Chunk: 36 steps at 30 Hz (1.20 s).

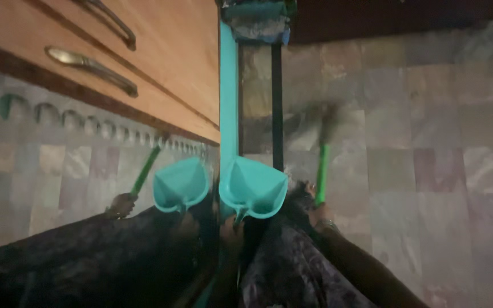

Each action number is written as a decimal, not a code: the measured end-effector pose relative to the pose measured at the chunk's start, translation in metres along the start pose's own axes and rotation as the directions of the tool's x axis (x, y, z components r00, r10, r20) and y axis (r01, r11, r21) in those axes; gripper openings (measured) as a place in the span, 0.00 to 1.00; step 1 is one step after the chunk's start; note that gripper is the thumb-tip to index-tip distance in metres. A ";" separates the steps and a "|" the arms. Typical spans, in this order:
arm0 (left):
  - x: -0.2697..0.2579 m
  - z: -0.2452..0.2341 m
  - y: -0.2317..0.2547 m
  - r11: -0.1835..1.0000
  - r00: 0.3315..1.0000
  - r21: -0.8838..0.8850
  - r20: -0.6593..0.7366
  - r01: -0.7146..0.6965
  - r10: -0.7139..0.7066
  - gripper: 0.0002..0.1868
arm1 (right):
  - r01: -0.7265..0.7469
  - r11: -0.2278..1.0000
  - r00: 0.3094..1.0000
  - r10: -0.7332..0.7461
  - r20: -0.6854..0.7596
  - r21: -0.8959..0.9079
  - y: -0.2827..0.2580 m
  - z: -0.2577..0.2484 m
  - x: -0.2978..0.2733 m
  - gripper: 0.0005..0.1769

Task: The person sweeps debris from a tiled floor into a dustpan using a broom, moving through several connected rooms and around furniture like a cabinet and an air cooler.

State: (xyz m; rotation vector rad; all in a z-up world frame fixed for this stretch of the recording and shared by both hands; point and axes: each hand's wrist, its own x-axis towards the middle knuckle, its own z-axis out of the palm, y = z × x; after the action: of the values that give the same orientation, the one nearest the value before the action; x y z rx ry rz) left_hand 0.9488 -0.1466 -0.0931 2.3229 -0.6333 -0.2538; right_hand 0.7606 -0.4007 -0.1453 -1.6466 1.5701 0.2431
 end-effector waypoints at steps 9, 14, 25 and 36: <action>0.049 -0.003 0.035 0.921 0.860 0.165 0.332 0.352 -0.388 0.13 | 0.547 0.825 0.830 -0.557 -0.037 -0.141 -0.087 0.000 0.103 0.50; 0.098 0.020 0.042 0.997 0.987 0.007 0.137 0.081 -0.081 0.13 | 0.123 0.982 0.976 -0.094 0.195 -0.143 -0.072 -0.031 0.141 0.43; 0.166 0.048 0.096 0.943 0.924 0.053 0.189 0.327 -0.331 0.18 | 0.255 0.948 0.954 -0.215 0.208 -0.189 -0.108 -0.066 0.141 0.30; 0.206 0.068 0.116 0.957 0.974 0.207 0.055 0.205 -0.221 0.18 | 0.329 0.914 0.900 -0.228 0.372 -0.238 -0.161 -0.064 0.228 0.26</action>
State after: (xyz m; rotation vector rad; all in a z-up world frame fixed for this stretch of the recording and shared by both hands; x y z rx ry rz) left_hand 1.0590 -0.3646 -0.0650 2.5897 -0.4619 -0.3973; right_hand 0.9264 -0.6316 -0.1830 -1.9200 1.0568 0.5965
